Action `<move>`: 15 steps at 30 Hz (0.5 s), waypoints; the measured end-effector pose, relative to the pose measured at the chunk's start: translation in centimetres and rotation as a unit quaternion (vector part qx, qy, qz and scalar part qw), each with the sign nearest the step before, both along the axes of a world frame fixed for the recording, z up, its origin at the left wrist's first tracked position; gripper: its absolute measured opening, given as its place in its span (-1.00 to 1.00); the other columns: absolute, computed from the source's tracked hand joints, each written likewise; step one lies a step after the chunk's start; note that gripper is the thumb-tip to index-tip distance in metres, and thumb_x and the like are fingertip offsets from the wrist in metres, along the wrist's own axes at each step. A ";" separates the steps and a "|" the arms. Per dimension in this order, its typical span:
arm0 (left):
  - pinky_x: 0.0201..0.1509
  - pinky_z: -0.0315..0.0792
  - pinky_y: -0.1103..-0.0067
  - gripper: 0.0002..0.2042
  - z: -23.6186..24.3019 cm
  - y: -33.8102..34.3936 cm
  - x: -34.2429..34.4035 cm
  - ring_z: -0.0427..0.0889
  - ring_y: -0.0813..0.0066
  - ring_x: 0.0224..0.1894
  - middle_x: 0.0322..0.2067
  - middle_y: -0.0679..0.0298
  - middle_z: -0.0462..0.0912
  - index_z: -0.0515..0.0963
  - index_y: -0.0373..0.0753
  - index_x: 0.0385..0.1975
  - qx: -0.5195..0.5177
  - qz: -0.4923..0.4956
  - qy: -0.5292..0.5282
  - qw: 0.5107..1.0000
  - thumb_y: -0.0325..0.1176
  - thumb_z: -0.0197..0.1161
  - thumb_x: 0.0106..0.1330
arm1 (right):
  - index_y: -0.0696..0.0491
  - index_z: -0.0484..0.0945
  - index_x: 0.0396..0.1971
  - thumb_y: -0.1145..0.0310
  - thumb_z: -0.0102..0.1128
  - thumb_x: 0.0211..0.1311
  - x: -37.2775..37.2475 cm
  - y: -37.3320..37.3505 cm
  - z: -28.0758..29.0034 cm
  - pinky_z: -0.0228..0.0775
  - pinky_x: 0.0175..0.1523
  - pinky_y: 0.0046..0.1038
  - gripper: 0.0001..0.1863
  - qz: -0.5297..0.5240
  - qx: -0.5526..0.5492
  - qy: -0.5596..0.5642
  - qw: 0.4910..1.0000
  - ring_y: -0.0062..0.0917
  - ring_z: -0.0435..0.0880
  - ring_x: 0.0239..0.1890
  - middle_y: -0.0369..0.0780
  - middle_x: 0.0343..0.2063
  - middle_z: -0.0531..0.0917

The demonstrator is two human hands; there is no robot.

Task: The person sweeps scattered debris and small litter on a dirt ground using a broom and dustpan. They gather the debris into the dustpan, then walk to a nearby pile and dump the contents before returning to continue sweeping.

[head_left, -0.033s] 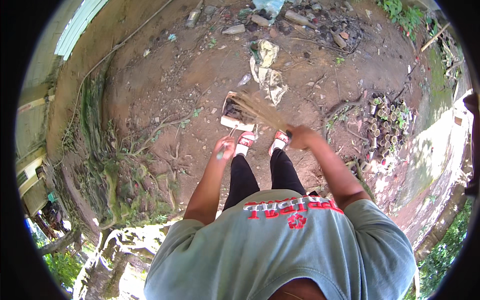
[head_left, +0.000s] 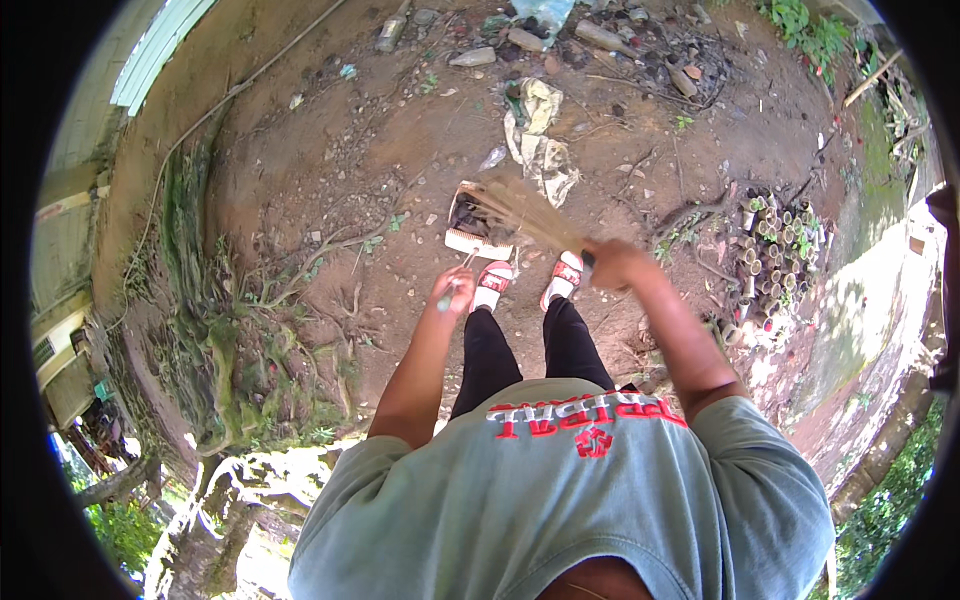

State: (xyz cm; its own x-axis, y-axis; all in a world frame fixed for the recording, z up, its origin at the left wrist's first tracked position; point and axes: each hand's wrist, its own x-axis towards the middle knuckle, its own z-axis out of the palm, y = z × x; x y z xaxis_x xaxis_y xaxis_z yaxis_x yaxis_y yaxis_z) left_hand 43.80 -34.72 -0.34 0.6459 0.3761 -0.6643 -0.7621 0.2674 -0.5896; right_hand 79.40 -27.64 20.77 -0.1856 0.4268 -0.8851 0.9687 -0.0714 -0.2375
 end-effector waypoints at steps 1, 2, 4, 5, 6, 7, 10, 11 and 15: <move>-0.61 0.34 0.68 -0.86 -0.9 2.0 0.3 0.33 0.59 -0.70 -0.71 0.37 0.27 0.23 -0.31 -0.49 0.000 -0.004 0.034 0.999 -0.55 -0.12 0.35 | -0.12 0.22 0.31 0.33 0.12 -0.09 0.2 2.9 0.9 0.47 0.04 -0.28 -0.20 -0.002 0.011 -0.016 1.000 -0.17 0.63 -0.08 0.03 -0.17 0.63; -0.61 0.34 0.67 -0.86 -1.2 2.7 0.4 0.34 0.58 -0.70 -0.71 0.36 0.27 0.23 -0.31 -0.50 0.000 -0.006 0.058 0.998 -0.57 -0.11 0.34 | -0.16 0.19 0.33 0.34 0.12 -0.11 -0.1 5.1 1.6 0.50 -0.07 -0.31 -0.17 -0.003 0.014 -0.030 0.999 -0.23 0.65 -0.22 0.01 -0.22 0.64; -0.63 0.34 0.67 -0.88 -1.4 3.7 0.9 0.34 0.58 -0.69 -0.70 0.34 0.28 0.24 -0.32 -0.49 -0.016 -0.006 0.079 0.997 -0.59 -0.09 0.31 | -0.21 0.16 0.34 0.37 0.16 -0.13 -1.3 9.3 1.3 0.52 -0.29 -0.34 -0.13 -0.031 0.023 -0.022 0.999 -0.32 0.66 -0.45 -0.03 -0.33 0.65; -0.64 0.33 0.67 -0.89 -1.4 4.2 1.0 0.35 0.57 -0.69 -0.70 0.34 0.28 0.24 -0.33 -0.49 -0.029 -0.006 0.078 0.997 -0.60 -0.09 0.29 | -0.21 0.16 0.34 0.38 0.19 -0.13 -1.9 11.6 0.3 0.51 -0.39 -0.33 -0.12 -0.058 0.014 -0.016 0.998 -0.35 0.63 -0.54 -0.06 -0.38 0.65; -0.64 0.33 0.68 -0.90 -1.2 4.3 1.2 0.35 0.58 -0.69 -0.70 0.34 0.28 0.25 -0.34 -0.49 -0.015 0.005 0.090 0.996 -0.60 -0.09 0.29 | -0.17 0.17 0.33 0.37 0.19 -0.14 -3.0 13.5 -1.3 0.54 -0.34 -0.34 -0.13 -0.081 0.022 -0.011 0.996 -0.32 0.66 -0.50 -0.05 -0.40 0.67; -0.64 0.33 0.68 -0.90 -1.1 4.5 1.3 0.34 0.59 -0.68 -0.69 0.34 0.29 0.26 -0.35 -0.48 -0.010 0.014 0.096 0.995 -0.60 -0.09 0.29 | -0.12 0.18 0.33 0.37 0.20 -0.15 -4.0 15.0 -3.5 0.57 -0.29 -0.34 -0.13 -0.104 0.029 0.002 0.994 -0.30 0.69 -0.47 -0.05 -0.42 0.68; -0.65 0.33 0.70 -0.90 -0.4 4.6 1.5 0.34 0.62 -0.69 -0.68 0.35 0.30 0.27 -0.33 -0.48 -0.016 0.009 0.120 0.993 -0.60 -0.04 0.29 | -0.20 -0.04 0.39 0.45 0.27 -0.17 -7.1 15.3 -12.0 0.46 -0.55 -0.30 0.03 -0.138 0.028 -0.012 0.990 -0.38 0.60 -0.60 -0.08 -0.44 0.65; -0.65 0.34 0.71 -0.89 -0.2 4.7 1.3 0.33 0.63 -0.70 -0.68 0.36 0.30 0.27 -0.32 -0.49 -0.017 -0.007 0.121 0.993 -0.59 -0.03 0.30 | -0.20 -0.08 0.40 0.46 0.29 -0.17 -7.7 13.7 -14.6 0.47 -0.53 -0.29 0.06 -0.121 -0.001 -0.026 0.992 -0.36 0.62 -0.57 -0.07 -0.42 0.65; -0.61 0.35 0.75 -0.85 0.6 3.7 0.2 0.33 0.70 -0.70 -0.67 0.40 0.30 0.27 -0.26 -0.50 0.040 -0.106 0.085 0.990 -0.55 0.03 0.31 | -0.05 -0.26 0.40 0.36 0.30 -0.17 -10.4 0.1 -20.1 0.53 -0.35 -0.33 0.14 -0.139 -0.180 0.018 0.974 -0.27 0.68 -0.40 0.03 -0.40 0.66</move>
